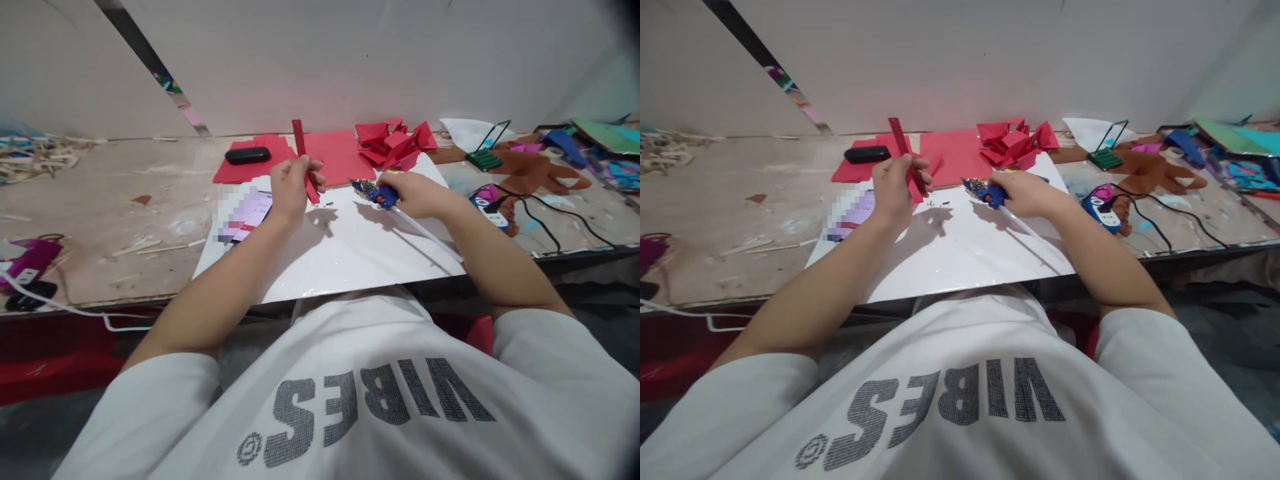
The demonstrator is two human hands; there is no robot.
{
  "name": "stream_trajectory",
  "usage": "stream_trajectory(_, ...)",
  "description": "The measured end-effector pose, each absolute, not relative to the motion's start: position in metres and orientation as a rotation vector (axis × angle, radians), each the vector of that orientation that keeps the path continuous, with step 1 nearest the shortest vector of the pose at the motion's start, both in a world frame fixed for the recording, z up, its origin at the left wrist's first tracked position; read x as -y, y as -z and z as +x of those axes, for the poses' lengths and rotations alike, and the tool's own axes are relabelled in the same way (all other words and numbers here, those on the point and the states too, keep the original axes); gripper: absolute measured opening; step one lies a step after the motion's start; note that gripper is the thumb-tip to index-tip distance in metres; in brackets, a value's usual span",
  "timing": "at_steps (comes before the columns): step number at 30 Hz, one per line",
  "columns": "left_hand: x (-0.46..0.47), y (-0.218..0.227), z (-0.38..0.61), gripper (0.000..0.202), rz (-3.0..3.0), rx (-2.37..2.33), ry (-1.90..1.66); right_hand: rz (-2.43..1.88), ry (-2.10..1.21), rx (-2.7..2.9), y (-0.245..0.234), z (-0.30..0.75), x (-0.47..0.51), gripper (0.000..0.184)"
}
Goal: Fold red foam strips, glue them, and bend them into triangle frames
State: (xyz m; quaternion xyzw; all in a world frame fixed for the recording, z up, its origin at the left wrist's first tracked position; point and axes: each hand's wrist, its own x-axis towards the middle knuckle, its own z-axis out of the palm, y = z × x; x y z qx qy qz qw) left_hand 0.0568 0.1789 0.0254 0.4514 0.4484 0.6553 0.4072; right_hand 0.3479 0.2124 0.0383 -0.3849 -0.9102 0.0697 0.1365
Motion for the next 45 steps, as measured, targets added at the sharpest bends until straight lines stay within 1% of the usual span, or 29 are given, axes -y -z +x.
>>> stream_trajectory(4,-0.173,-0.026,0.059,0.058,1.191,-1.073,-1.671,-1.312,-0.063,2.604,-0.055,0.361,-0.214,0.042)
stream_trajectory(7,-0.170,-0.024,0.062,0.058,1.213,-1.073,-1.632,-1.670,0.131,2.346,-0.076,0.396,-0.221,0.047)
stream_trajectory(8,-0.169,-0.023,0.063,0.059,1.214,-1.077,-1.619,-1.787,0.185,2.229,-0.081,0.410,-0.225,0.045)
stream_trajectory(12,-0.168,-0.021,0.067,0.058,1.229,-1.076,-1.577,-2.269,0.074,1.903,-0.082,0.453,-0.245,0.053)
stream_trajectory(14,-0.168,-0.020,0.068,0.057,1.235,-1.076,-1.562,-2.449,-0.051,1.908,-0.074,0.463,-0.256,0.052)
stream_trajectory(16,-0.169,-0.019,0.068,0.054,1.234,-1.069,-1.559,-2.515,-0.133,1.974,-0.066,0.467,-0.264,0.046)
stream_trajectory(18,-0.169,-0.020,0.068,0.050,1.222,-1.064,-1.563,-2.521,-0.131,2.011,-0.060,0.470,-0.270,0.044)
stream_trajectory(22,-0.169,-0.021,0.068,0.045,1.190,-1.088,-1.540,-2.547,-0.056,2.088,-0.057,0.474,-0.271,0.050)
stream_trajectory(25,-0.169,-0.019,0.068,0.048,1.195,-1.043,-1.542,-2.561,0.030,2.070,-0.060,0.465,-0.266,0.059)
stream_trajectory(27,-0.169,-0.016,0.068,0.051,1.208,-1.017,-1.536,-2.436,0.145,2.010,-0.063,0.445,-0.258,0.061)
stream_trajectory(28,-0.170,-0.015,0.069,0.051,1.217,-1.014,-1.528,-2.303,0.179,1.997,-0.064,0.429,-0.254,0.057)
stream_trajectory(29,-0.170,-0.013,0.069,0.051,1.229,-1.016,-1.519,-2.054,0.160,2.058,-0.064,0.411,-0.248,0.050)
stream_trajectory(32,-0.169,-0.008,0.070,0.048,1.292,-1.027,-1.481,-1.351,-0.196,2.079,-0.056,0.349,-0.223,0.023)
stream_trajectory(34,-0.167,-0.004,0.073,0.048,1.363,-1.041,-1.481,-0.973,-0.479,2.180,-0.045,0.313,-0.202,0.017)
stream_trajectory(36,-0.164,0.000,0.075,0.052,1.440,-1.065,-1.507,-0.740,-0.798,2.281,-0.031,0.289,-0.183,0.021)
stream_trajectory(38,-0.163,0.006,0.078,0.061,1.526,-1.085,-1.527,-0.663,-0.989,2.257,-0.018,0.276,-0.172,0.022)
stream_trajectory(42,-0.166,0.018,0.081,0.074,1.629,-1.067,-1.505,-0.604,-1.193,2.079,-0.001,0.268,-0.171,0.024)
stream_trajectory(45,-0.168,0.023,0.080,0.076,1.635,-1.027,-1.510,-0.513,-1.385,1.979,0.001,0.267,-0.175,0.037)
